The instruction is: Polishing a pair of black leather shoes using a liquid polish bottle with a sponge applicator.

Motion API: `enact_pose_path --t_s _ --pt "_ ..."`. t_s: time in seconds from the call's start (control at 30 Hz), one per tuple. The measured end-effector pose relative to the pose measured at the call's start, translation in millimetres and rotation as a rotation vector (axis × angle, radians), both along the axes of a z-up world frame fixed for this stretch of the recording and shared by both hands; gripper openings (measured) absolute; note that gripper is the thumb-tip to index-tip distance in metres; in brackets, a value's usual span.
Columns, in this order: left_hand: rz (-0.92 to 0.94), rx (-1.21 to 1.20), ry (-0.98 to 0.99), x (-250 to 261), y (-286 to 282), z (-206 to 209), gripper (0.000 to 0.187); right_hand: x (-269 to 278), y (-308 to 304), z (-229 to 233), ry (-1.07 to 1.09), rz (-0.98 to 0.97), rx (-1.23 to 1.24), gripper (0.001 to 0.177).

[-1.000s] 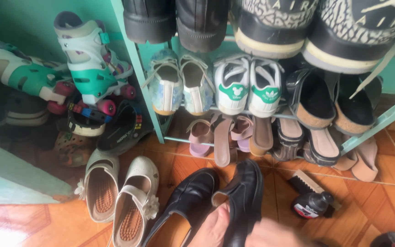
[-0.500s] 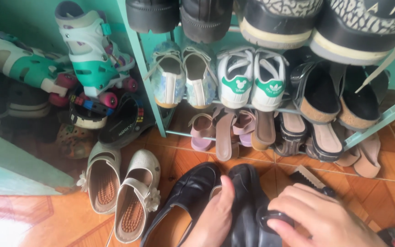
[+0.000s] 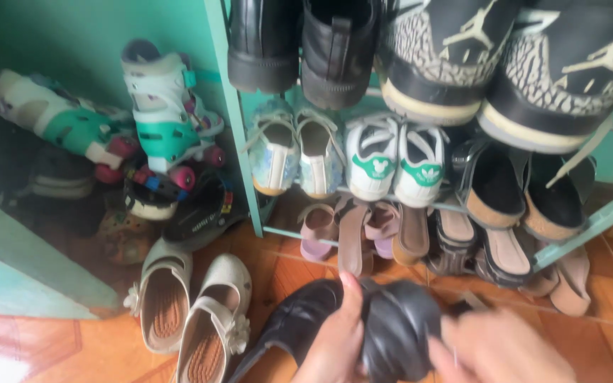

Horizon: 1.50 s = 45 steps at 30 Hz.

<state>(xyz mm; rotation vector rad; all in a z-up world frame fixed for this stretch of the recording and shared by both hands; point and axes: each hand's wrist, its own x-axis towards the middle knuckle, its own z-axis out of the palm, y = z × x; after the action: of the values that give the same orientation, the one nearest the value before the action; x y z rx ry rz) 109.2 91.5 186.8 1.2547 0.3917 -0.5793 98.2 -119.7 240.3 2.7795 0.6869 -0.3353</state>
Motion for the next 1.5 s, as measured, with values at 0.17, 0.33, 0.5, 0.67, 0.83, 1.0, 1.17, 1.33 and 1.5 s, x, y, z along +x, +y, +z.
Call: enact_pose_path --t_s 0.17,0.33,0.5,0.67,0.83,1.0,1.17,1.33,1.5 --pt "0.136 -0.667 0.325 -11 4 44 0.071 -20 52 46 -0.635 -0.064 0.989 0.022" --pt "-0.016 -1.053 0.159 3 9 2 0.079 -33 44 10 -0.833 0.101 0.935 0.025" --pt "0.067 -1.023 0.229 17 17 16 0.075 -25 17 -56 -0.84 0.162 0.958 0.027" --pt "-0.037 -1.242 0.136 13 14 -22 0.074 -22 66 2 -0.898 0.138 1.087 0.019" --pt "0.021 -1.213 0.123 20 32 -25 0.069 -2 56 -26 -0.974 0.267 1.06 0.022" --pt "0.047 -1.159 0.108 15 29 -23 0.072 -6 82 -2 -0.87 -0.062 1.224 0.02" --pt "0.204 -0.883 0.25 15 27 14 0.068 1 78 -8 -0.884 -0.087 1.241 0.019" --pt "0.02 -1.257 0.075 16 33 -47 0.065 -13 59 -53 -0.821 -0.204 1.301 0.017" --pt "0.02 -1.187 0.067 18 35 -46 0.063 -11 66 -37 -0.819 -0.066 1.311 0.018"
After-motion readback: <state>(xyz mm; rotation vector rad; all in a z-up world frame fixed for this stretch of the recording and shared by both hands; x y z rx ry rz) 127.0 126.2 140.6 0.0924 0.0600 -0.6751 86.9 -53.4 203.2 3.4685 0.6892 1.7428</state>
